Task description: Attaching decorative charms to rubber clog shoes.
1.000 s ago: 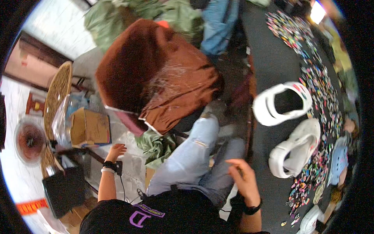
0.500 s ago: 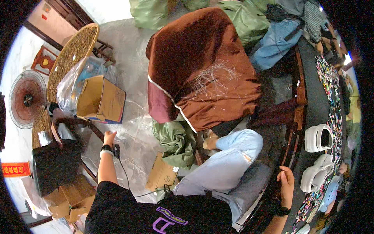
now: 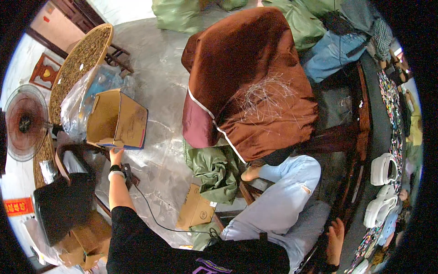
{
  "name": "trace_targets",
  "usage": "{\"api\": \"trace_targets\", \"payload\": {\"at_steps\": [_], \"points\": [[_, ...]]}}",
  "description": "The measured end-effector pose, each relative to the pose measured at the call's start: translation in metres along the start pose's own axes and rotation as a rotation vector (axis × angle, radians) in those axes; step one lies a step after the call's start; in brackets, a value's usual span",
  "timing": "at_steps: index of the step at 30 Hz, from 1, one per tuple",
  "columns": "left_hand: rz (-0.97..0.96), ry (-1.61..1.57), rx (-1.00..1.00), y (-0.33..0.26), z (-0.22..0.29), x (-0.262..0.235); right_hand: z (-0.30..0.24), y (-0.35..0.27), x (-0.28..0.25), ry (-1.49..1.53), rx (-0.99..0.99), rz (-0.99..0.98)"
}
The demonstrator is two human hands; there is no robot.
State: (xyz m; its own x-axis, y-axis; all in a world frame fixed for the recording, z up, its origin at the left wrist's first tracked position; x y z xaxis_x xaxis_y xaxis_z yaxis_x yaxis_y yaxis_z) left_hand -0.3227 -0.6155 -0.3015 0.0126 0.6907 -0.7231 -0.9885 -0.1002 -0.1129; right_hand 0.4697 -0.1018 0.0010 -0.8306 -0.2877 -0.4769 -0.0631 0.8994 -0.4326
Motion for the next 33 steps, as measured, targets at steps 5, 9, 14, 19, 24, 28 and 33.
{"api": "trace_targets", "payload": {"at_steps": [5, 9, 14, 19, 24, 28, 33], "points": [[-0.122, -0.068, -0.076, 0.029, -0.009, 0.017, 0.052, -0.027, -0.006, 1.467, 0.108, 0.123], [-0.15, 0.069, 0.008, 0.087, -0.026, -0.032, 0.055, -0.03, -0.003, 1.488, 0.01, 0.041], [-0.024, 0.129, 0.228, 0.132, -0.031, -0.003, 0.07, -0.018, -0.022, 1.692, 0.186, 0.364], [-0.373, 0.045, -0.263, 0.088, -0.015, 0.037, 0.044, -0.034, -0.016, 1.626, 0.095, 0.42], [-0.174, 0.208, -0.255, 0.099, -0.031, 0.043, 0.053, -0.041, -0.033, 1.395, 0.019, 0.289], [-0.476, 0.08, -0.268, 0.119, -0.054, 0.049, 0.029, -0.056, -0.006, 1.375, 0.075, 0.147], [-0.658, 0.371, -0.154, 0.109, -0.082, 0.09, 0.04, -0.068, -0.014, 1.301, 0.089, 0.207]]}}
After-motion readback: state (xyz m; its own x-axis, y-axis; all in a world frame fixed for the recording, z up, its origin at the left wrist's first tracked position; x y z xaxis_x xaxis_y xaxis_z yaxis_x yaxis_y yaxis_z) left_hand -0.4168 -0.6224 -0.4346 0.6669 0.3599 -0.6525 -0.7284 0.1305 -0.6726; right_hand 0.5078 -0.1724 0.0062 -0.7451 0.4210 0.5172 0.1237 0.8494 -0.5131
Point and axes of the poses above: each hand's wrist, its own y-axis towards the middle knuckle, its own x-axis out of the palm, z = x × y, the point moved 1 cm from there along y, towards the middle knuckle
